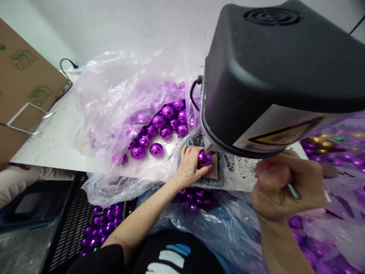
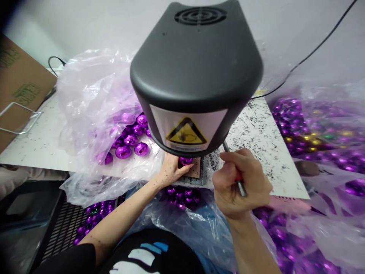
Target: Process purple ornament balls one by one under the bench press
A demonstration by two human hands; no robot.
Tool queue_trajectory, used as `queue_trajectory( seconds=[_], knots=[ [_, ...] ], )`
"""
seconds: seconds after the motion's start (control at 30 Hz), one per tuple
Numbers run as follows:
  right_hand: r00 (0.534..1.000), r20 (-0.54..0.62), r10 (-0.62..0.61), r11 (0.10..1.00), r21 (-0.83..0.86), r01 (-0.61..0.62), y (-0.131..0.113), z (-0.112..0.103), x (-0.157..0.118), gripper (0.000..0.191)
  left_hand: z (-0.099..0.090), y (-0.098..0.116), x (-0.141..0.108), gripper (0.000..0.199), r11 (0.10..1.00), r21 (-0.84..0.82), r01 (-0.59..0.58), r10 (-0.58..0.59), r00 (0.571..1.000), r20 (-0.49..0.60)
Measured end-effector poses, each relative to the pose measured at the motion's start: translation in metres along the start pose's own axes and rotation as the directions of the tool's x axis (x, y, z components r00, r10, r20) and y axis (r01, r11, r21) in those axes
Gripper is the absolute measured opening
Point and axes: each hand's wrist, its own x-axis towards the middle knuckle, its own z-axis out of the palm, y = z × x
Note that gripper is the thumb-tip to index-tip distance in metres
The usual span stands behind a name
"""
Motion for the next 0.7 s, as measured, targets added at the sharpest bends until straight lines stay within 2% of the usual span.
queue_trajectory(
  seconds=[0.13, 0.2, 0.3, 0.47, 0.7],
  knots=[
    [0.998, 0.026, 0.052, 0.996, 0.076, -0.054, 0.0, 0.005, -0.003, 0.03, 0.0, 0.0, -0.001, 0.041, 1.0, -0.002, 0.004, -0.004, 1.0, 0.01],
    [0.998, -0.009, 0.067, 0.991, 0.116, -0.066, 0.0, 0.008, -0.005, 0.036, 0.0, 0.0, -0.001, 0.042, 1.0, -0.001, 0.015, -0.015, 1.0, 0.017],
    [0.996, -0.083, 0.039, 0.992, 0.127, -0.028, 0.003, 0.012, -0.01, 0.036, 0.0, -0.001, -0.001, 0.043, 1.0, -0.004, 0.023, -0.023, 0.999, 0.027],
    [0.998, -0.059, 0.01, 0.996, 0.086, -0.005, 0.012, 0.013, -0.017, 0.042, 0.001, -0.001, -0.001, 0.044, 1.0, -0.02, 0.016, -0.015, 1.0, 0.025],
    [0.998, -0.066, -0.016, 1.0, 0.022, 0.017, 0.02, 0.01, -0.026, 0.037, -0.001, 0.0, 0.0, 0.041, 0.999, -0.025, 0.024, -0.024, 0.999, 0.034]
  ],
)
